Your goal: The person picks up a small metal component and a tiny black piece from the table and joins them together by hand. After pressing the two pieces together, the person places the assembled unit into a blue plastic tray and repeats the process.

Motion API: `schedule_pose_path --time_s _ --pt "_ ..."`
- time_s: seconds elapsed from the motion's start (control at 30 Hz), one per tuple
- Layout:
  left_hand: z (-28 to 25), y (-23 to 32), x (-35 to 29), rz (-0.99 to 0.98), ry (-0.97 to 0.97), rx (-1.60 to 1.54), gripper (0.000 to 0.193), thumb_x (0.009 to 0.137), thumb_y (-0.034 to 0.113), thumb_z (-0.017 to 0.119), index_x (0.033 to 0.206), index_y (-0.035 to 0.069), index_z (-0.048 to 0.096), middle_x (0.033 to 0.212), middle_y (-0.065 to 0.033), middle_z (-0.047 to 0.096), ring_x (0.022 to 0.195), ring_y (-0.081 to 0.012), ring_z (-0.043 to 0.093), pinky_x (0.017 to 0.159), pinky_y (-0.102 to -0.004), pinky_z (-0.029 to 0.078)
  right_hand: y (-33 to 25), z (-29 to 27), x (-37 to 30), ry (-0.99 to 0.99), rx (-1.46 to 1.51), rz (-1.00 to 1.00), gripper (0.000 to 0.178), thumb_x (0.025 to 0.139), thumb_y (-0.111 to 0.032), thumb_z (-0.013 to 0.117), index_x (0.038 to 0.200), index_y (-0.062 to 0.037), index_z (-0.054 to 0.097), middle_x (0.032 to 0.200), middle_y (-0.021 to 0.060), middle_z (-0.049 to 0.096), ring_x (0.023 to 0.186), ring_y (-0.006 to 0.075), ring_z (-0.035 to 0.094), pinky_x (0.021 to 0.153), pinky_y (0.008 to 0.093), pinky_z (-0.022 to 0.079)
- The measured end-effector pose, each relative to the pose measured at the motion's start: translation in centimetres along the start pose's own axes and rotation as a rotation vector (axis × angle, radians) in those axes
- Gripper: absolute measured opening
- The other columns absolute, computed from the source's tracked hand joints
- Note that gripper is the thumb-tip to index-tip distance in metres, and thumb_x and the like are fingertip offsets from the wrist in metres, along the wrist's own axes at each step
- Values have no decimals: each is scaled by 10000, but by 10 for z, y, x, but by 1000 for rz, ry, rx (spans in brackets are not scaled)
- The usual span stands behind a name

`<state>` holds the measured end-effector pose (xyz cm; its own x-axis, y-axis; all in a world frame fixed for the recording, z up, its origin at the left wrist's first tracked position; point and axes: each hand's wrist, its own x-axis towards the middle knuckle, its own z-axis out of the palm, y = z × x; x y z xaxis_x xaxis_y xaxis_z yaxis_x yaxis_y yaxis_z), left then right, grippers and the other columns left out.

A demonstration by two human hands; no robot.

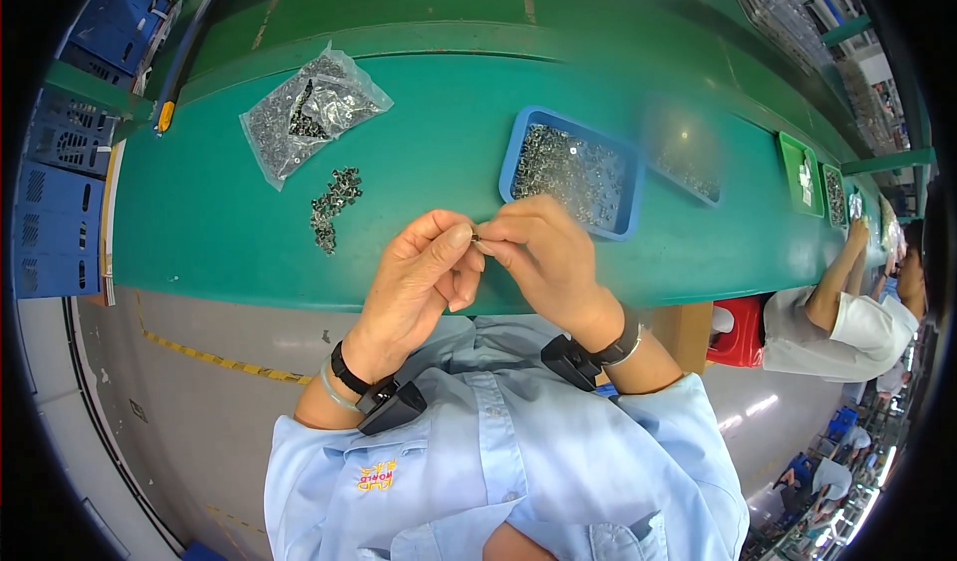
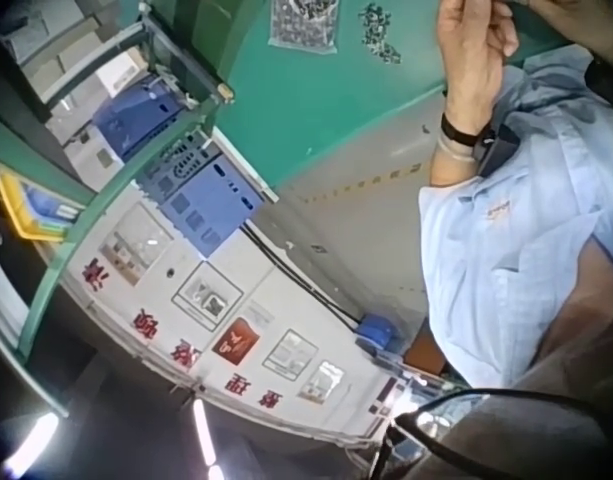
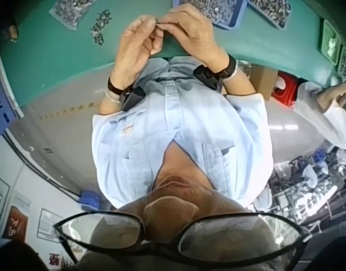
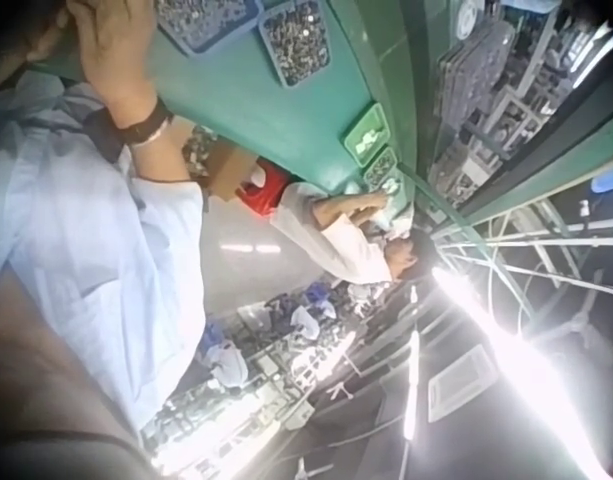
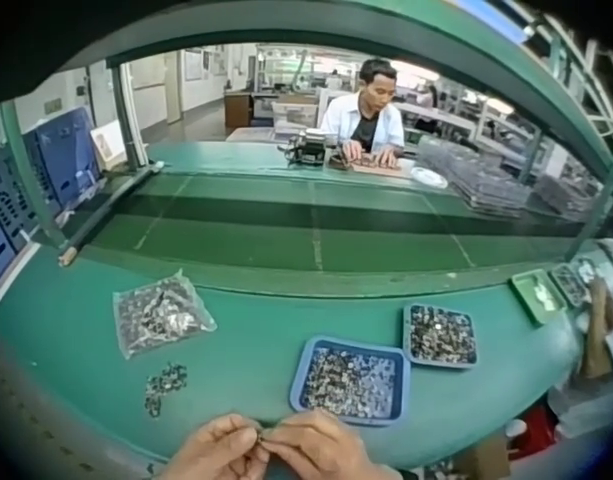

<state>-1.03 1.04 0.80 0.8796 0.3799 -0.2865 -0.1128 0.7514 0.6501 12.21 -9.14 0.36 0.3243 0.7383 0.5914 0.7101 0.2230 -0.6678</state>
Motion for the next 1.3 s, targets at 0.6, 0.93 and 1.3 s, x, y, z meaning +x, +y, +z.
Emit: schedule_pose_path --time_s 0.6,0.93,1.3 --pt "-1 -16 7 30 -114 -197 124 923 182 556 918 59 545 702 -28 585 508 -93 476 431 -211 323 -5 7 -11 134 4 -17 194 701 -7 721 864 -46 623 818 77 590 733 233 579 603 313 472" --pt "10 -10 5 37 -13 20 127 937 187 528 921 61 537 695 -33 568 509 -93 460 443 -244 308 8 -4 -16 90 -51 -65 206 711 13 705 886 -45 613 832 78 606 747 227 580 633 310 470" --pt "15 -18 0 -109 -202 -263 189 943 255 510 936 67 506 712 -13 512 494 -111 447 425 -244 314 -5 -7 -21 134 235 77 143 760 -35 686 878 -52 607 844 71 618 781 231 575 683 326 465"
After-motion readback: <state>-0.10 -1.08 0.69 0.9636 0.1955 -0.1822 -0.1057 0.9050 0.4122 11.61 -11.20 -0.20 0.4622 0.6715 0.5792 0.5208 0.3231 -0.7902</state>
